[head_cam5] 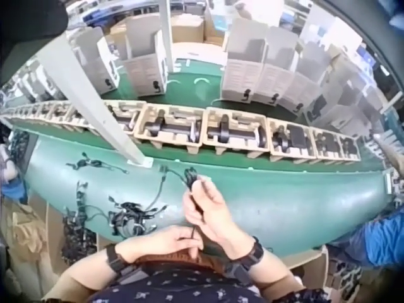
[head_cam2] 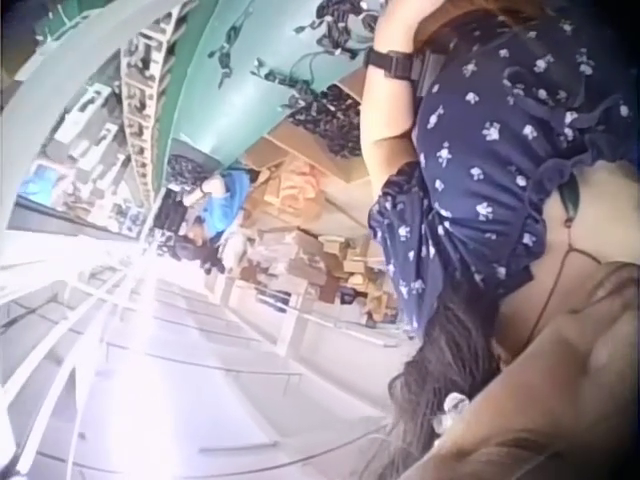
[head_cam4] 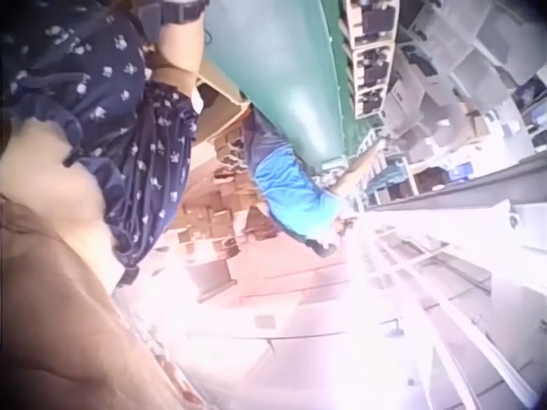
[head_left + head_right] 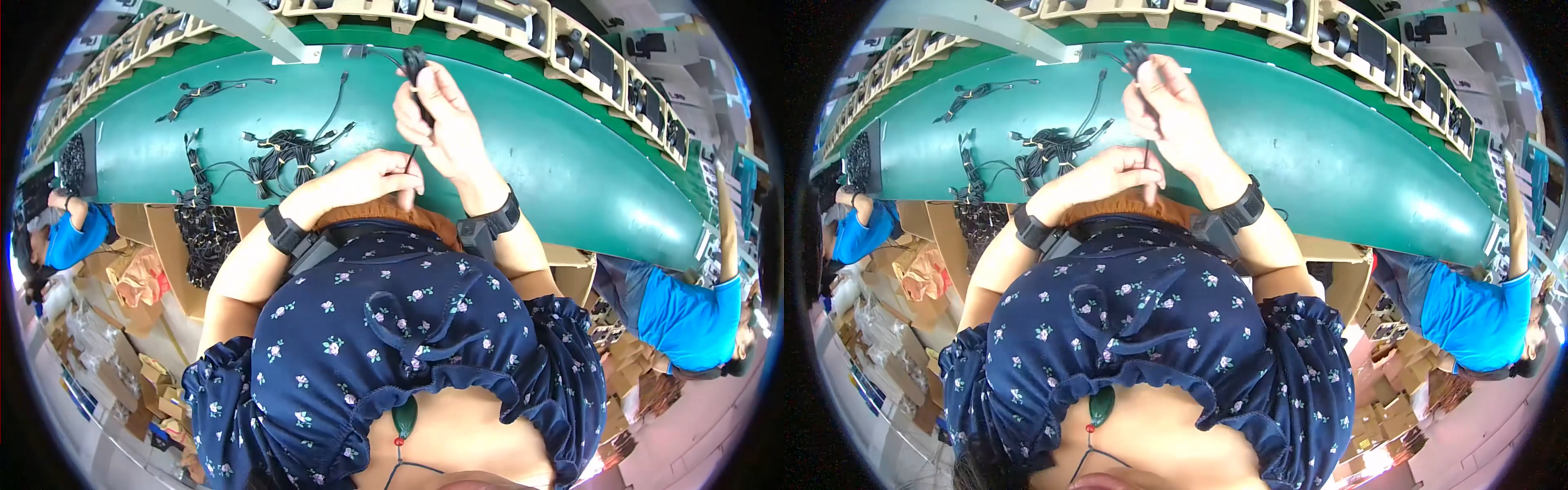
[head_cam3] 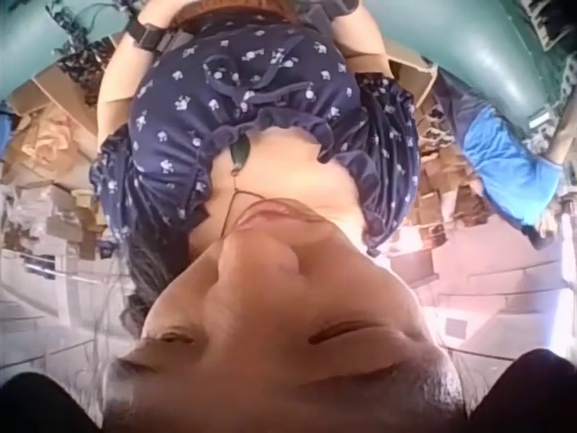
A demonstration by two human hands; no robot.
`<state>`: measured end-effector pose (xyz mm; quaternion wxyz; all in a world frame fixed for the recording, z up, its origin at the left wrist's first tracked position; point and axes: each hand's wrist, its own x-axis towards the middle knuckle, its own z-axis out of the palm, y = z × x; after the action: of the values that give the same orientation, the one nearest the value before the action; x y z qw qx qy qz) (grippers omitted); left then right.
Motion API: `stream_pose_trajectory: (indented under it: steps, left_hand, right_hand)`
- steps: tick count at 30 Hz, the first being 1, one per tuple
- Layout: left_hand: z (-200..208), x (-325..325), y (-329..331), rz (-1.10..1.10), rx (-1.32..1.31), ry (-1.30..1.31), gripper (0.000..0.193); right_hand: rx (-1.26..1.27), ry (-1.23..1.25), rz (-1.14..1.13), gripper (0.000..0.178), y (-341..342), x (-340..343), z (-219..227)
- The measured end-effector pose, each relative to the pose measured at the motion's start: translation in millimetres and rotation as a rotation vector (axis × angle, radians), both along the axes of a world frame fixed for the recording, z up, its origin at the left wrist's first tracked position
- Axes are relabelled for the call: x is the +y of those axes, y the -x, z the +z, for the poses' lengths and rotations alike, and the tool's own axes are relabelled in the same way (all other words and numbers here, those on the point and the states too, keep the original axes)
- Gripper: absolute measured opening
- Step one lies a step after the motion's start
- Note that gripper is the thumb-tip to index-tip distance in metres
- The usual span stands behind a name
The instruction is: The person picks up a cable and a pad, fits the cable into the pad, and places the assembled unit into a box. They repeat this process multiple times, occasionally moving items aside on the table.
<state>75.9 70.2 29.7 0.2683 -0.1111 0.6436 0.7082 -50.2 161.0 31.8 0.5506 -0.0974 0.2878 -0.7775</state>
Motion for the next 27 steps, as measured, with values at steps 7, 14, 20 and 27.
stream_pose_trajectory:
  steps: [7,14,20,27]
  left_hand:
    - [-17,-28,-26,0.361,-0.092,0.036,0.017]
    - [-15,-24,-19,0.532,0.109,0.215,0.021]
    - [-55,-93,-83,0.175,0.157,1.480,0.057]
    - [-78,-110,-108,0.154,-0.040,1.351,0.042]
  right_hand:
    - [1.205,-0.391,-0.027,0.016,-2,23,-15]
    - [1.237,-0.491,0.137,0.023,-17,34,-35]
    - [1.304,-0.847,-0.275,0.034,82,62,-47]
    - [1.323,-1.043,-0.580,0.037,250,122,-61]
